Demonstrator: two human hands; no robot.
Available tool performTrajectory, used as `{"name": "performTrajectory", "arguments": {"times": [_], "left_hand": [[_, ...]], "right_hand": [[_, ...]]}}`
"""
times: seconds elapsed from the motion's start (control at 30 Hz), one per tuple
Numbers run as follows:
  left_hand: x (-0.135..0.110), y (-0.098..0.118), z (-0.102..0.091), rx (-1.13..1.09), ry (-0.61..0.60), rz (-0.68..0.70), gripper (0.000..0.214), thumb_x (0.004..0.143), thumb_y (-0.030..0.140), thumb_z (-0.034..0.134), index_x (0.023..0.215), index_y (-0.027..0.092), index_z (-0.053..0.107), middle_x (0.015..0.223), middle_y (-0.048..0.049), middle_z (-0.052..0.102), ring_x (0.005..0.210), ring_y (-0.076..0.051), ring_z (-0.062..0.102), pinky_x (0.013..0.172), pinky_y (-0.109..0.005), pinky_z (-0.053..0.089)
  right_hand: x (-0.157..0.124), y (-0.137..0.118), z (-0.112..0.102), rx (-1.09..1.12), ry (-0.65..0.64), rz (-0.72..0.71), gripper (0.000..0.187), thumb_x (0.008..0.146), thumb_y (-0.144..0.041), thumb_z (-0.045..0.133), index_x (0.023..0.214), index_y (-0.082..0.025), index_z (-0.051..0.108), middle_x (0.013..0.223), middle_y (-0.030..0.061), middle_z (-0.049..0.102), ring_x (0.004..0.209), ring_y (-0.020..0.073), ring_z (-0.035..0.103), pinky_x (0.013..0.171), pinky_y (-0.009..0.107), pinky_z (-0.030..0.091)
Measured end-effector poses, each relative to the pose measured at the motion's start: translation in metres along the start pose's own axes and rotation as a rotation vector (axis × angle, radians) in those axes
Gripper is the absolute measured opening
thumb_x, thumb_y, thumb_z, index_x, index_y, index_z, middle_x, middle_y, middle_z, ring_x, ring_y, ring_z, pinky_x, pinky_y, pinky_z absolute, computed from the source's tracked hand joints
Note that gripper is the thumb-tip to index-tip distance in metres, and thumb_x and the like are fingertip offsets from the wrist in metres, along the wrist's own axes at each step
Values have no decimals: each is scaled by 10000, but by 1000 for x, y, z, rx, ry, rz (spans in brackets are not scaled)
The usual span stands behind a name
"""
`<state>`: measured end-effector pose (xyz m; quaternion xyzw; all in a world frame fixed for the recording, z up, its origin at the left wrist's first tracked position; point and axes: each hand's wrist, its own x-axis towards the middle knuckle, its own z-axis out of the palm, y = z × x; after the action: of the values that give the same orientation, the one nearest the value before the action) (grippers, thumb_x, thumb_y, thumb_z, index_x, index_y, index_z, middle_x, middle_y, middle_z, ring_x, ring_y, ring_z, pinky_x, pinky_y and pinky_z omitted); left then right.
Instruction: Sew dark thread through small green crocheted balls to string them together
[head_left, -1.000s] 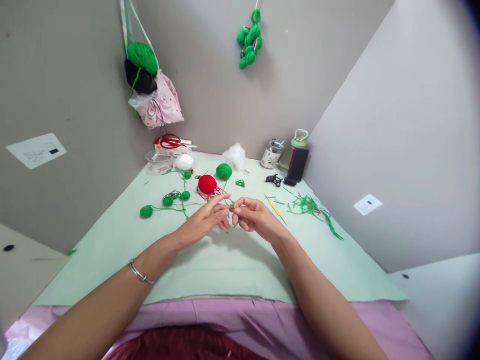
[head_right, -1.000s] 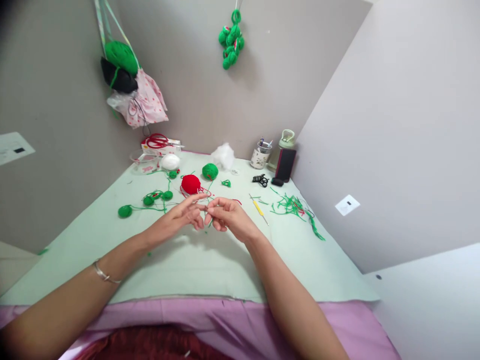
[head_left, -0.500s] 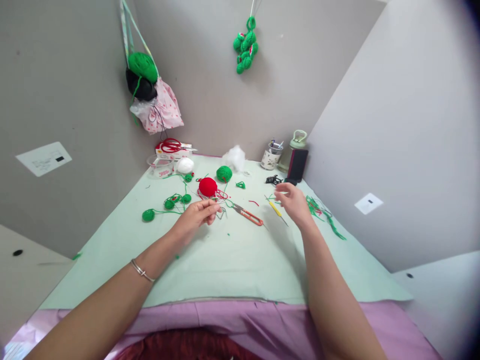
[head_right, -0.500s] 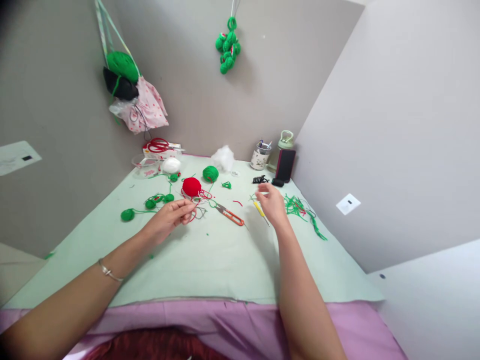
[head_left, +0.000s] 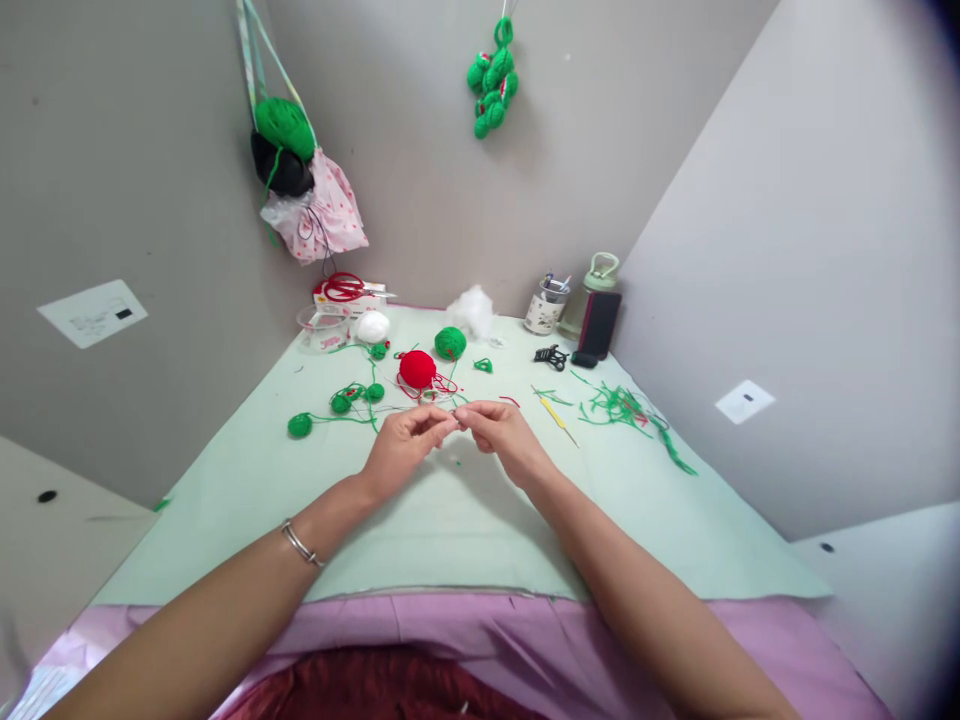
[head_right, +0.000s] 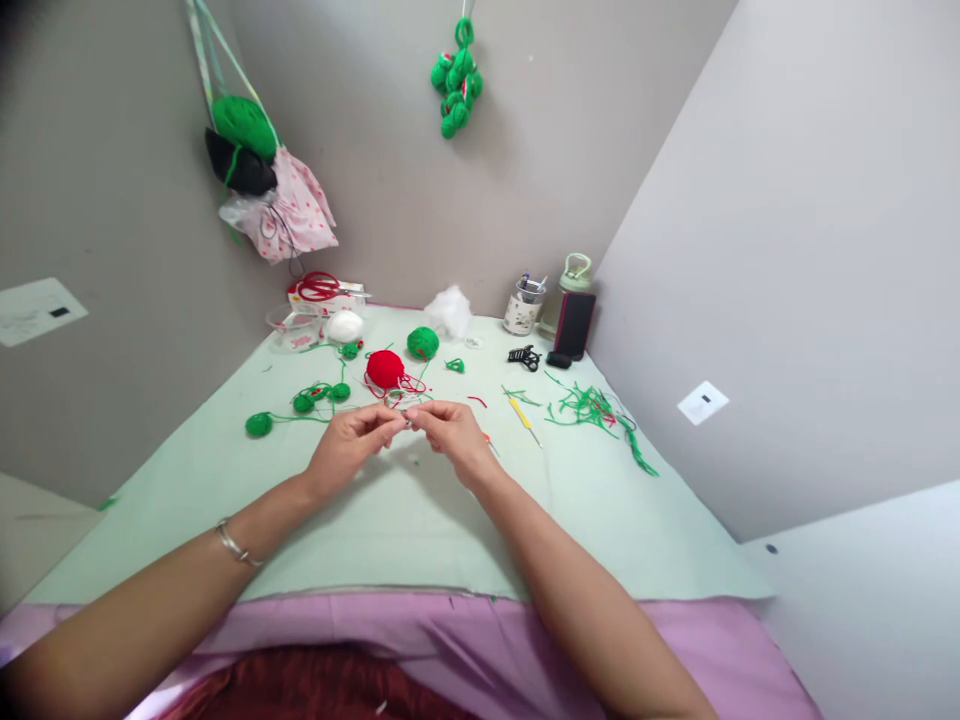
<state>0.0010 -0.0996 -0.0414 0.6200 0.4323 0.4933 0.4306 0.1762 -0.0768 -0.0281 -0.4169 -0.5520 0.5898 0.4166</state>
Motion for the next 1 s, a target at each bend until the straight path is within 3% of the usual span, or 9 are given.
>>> {"name": "performTrajectory", "arguments": {"times": [0.2, 0.4, 0.6, 0.8, 1.0], "left_hand": [[-1, -2, 3, 1, -53, -11, 219, 845, 402, 678, 808, 188, 711, 631, 20, 592, 595, -127, 501, 615, -260, 417], [0, -5, 2, 4, -106, -6, 204, 841, 385, 694, 808, 187, 727, 687, 13, 612, 634, -125, 499, 642, -257, 420], [1, -1, -2, -22, -156, -57, 241, 834, 419, 687, 825, 184, 740, 685, 8, 611, 586, -115, 459, 584, -254, 385], [14, 4, -28, -31, -119, -41, 311, 840, 485, 676, 815, 180, 733, 626, 8, 536, 590, -125, 444, 596, -262, 391], [27, 16, -85, 198, 50, 71, 265, 808, 465, 711, 776, 205, 746, 817, -36, 655, 679, -142, 522, 623, -262, 422]], "right_hand": [[-2, -9, -6, 203, -19, 22, 303, 662, -419, 850, 730, -156, 716, 517, -57, 447, 490, 56, 276, 468, 232, 177], [-5, -10, -7, 303, -121, 32, 269, 729, -382, 816, 771, -171, 654, 775, 21, 689, 475, 47, 398, 429, 207, 229], [-5, -10, -12, 347, -154, 23, 254, 783, -369, 798, 791, -170, 641, 632, -25, 592, 485, 55, 433, 454, 194, 314], [4, -12, -34, 372, 23, -61, 274, 729, -350, 830, 772, -177, 623, 609, -45, 488, 505, 61, 371, 443, 203, 295], [27, -9, -107, 356, 342, -258, 316, 697, -344, 831, 794, -228, 553, 645, -41, 436, 540, 89, 367, 455, 240, 308]]}}
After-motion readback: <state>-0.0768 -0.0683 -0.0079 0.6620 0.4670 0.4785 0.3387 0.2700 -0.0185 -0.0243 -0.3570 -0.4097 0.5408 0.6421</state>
